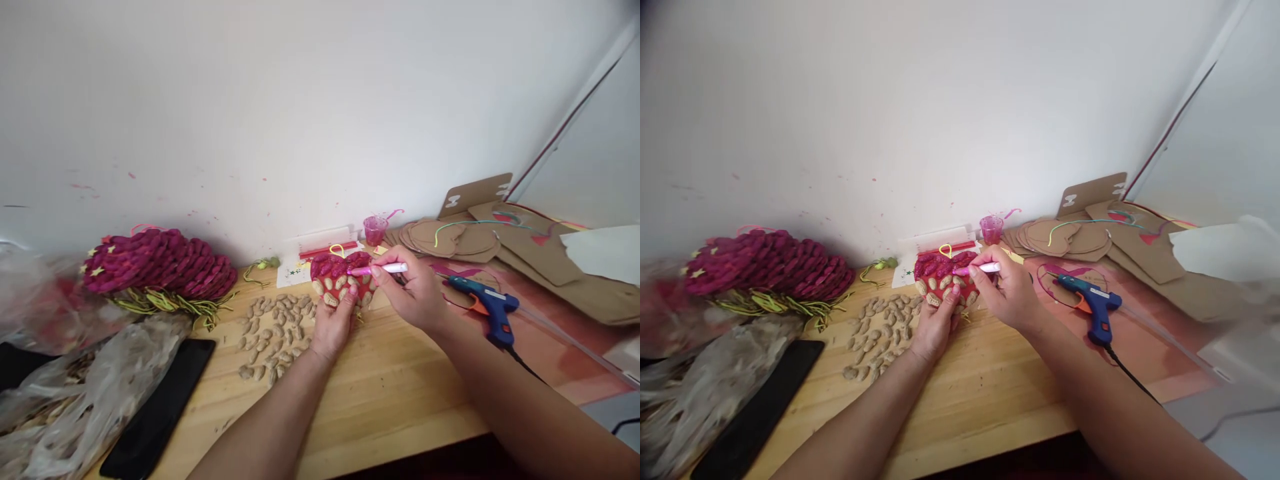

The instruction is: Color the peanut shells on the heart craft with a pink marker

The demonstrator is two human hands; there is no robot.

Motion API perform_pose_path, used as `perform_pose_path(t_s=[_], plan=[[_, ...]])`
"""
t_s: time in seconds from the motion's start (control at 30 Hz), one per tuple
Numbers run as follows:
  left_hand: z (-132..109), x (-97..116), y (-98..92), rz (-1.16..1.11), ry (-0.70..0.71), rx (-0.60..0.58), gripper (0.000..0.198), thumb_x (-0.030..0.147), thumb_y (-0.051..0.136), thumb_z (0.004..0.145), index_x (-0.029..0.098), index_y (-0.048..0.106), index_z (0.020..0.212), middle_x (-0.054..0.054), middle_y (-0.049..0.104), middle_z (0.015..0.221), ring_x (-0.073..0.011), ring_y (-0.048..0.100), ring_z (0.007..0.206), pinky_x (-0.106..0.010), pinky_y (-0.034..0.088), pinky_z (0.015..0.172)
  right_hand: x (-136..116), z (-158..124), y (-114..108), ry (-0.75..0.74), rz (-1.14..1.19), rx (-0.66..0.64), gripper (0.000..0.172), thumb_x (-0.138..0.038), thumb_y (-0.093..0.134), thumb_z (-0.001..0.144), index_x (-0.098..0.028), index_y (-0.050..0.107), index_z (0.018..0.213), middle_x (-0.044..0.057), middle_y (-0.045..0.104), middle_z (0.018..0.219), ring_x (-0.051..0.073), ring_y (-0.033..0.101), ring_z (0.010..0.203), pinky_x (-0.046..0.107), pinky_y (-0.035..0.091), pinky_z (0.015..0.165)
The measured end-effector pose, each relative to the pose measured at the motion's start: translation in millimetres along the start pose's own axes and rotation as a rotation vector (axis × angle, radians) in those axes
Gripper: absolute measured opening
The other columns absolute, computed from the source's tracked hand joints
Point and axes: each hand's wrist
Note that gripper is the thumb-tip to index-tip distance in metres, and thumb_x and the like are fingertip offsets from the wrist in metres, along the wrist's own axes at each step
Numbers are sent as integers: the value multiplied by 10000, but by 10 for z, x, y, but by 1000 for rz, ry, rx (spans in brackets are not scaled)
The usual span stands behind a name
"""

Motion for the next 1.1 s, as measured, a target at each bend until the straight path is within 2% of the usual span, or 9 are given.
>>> perform_pose_path(t_s=[0.1, 0.17, 0.37, 0.53, 0.67, 0.83, 1.0, 1.1], plan=[[5, -32, -10, -75, 22, -114, 418, 498, 825, 858, 207, 788, 1156, -125, 784, 1252, -253, 730, 1174, -451, 502, 1142, 6, -8, 7, 55, 123, 10, 135, -337, 633, 1013, -222, 598, 953, -14, 622, 726, 128, 552, 597, 259, 433, 547], [3, -31, -14, -89, 19, -125, 398, 473, 814, 878, 207, 788, 1173, -123, 780, 1274, -252, 728, 1191, -454, 493, 1153, -9, -11, 4, 71, 166, 4, 145, -343, 631, 1017, -224, 589, 947, -20, 613, 718, 120, 537, 585, 252, 415, 532], [-43, 52, -2, -141, -21, -110, 512, 468, 916, 758, 169, 802, 1157, -147, 803, 1212, -299, 740, 1181, -469, 505, 1139, -81, -5, -21, 79, 215, -18, 150, -321, 634, 1013, -225, 594, 904, -25, 609, 715, 109, 522, 594, 243, 402, 551], [-60, 76, 25, -228, -71, -74, 560, 518, 920, 732, 184, 793, 1163, -134, 806, 1197, -310, 755, 1148, -465, 556, 1079, -63, -15, -11, 149, 304, 8, 178, -358, 650, 999, -234, 577, 894, -34, 614, 685, 116, 527, 587, 243, 415, 556], [-49, 70, 20, -126, -90, -53, 554, 573, 931, 684, 180, 800, 1052, -113, 824, 1031, -323, 758, 1106, -442, 605, 984, -51, -28, -6, 127, 217, 18, 171, -348, 641, 1003, -235, 579, 890, -44, 592, 671, 102, 476, 545, 235, 371, 520], [-12, 16, -14, 11, 24, -133, 517, 553, 849, 807, 192, 781, 1171, -120, 797, 1232, -295, 728, 1198, -438, 534, 1097, -40, -28, 24, 107, 144, -7, 156, -346, 653, 992, -235, 583, 909, -40, 599, 666, 108, 494, 528, 237, 379, 503], [2, -17, -20, 68, 95, -153, 436, 483, 800, 876, 205, 767, 1211, -114, 784, 1286, -281, 721, 1227, -439, 496, 1147, -51, -29, 63, 152, 126, 42, 188, -401, 648, 992, -238, 582, 929, -38, 589, 676, 116, 502, 538, 239, 388, 502], [-16, -5, -14, 101, 113, -182, 451, 481, 782, 891, 209, 750, 1250, -116, 777, 1303, -278, 718, 1234, -448, 488, 1158, -94, 4, 37, 177, 12, 46, 251, -455, 642, 995, -232, 592, 890, -32, 593, 656, 116, 504, 540, 241, 388, 514]])
Point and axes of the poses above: each hand's wrist, its own z-axis towards the middle knuckle, its own y-axis out of the palm, x = y × z
